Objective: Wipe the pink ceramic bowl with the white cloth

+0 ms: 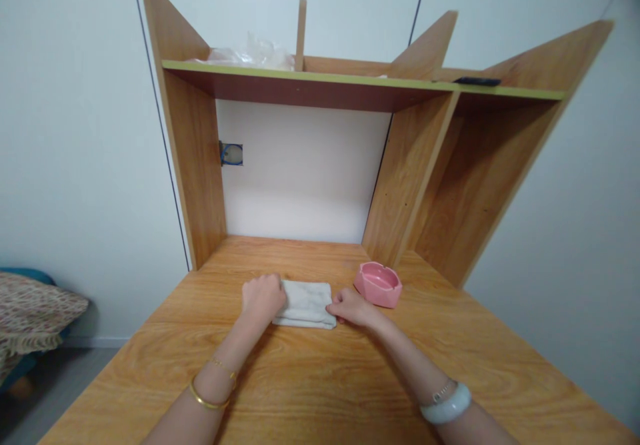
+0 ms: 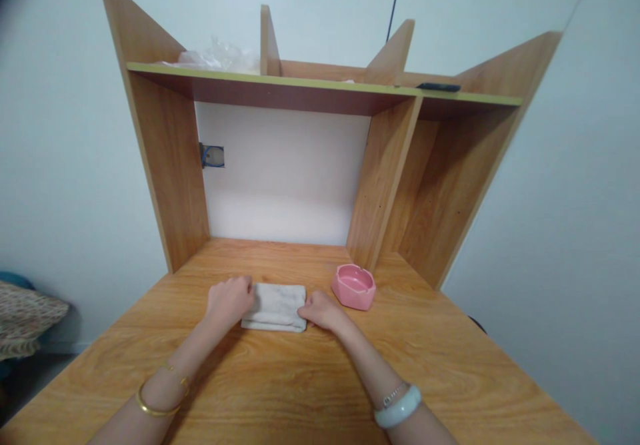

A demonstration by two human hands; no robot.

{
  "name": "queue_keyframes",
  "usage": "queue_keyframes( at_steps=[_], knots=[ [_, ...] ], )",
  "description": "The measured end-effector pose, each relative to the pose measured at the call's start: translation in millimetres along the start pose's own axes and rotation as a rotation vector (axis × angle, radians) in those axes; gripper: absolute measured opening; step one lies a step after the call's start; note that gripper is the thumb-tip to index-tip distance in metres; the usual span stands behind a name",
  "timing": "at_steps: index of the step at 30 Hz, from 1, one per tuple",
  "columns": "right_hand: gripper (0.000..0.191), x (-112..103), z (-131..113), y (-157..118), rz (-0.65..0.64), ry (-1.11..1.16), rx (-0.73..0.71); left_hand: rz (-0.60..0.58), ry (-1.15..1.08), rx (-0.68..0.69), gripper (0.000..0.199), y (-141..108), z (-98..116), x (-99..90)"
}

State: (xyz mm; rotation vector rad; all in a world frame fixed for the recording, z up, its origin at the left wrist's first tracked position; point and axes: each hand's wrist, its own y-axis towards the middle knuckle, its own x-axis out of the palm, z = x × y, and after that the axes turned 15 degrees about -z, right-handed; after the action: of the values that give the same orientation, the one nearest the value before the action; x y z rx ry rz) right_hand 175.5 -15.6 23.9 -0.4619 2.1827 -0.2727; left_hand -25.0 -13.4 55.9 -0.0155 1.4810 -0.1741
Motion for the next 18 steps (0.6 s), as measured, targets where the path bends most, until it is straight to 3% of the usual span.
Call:
queue_keyframes(
  at_steps=[7,12,18],
  knots=[
    [0.019,-16.4,59.7,-44.1,-0.008,0.051,0.063,0.025,-0.01,0.063,0.034,-0.8,3.9,5.8],
    [0.027,-34.4,99.7,-76.4,-0.051,0.086,0.146,-0.047,-0.02,0.091,0.032,1.7,5.3,11.4],
    [0.03,-51.4,131.7,-92.8,0.044,0.063,0.191,-0.068,-0.034,0.094,0.031,3.0,6.0,14.1]
  ],
)
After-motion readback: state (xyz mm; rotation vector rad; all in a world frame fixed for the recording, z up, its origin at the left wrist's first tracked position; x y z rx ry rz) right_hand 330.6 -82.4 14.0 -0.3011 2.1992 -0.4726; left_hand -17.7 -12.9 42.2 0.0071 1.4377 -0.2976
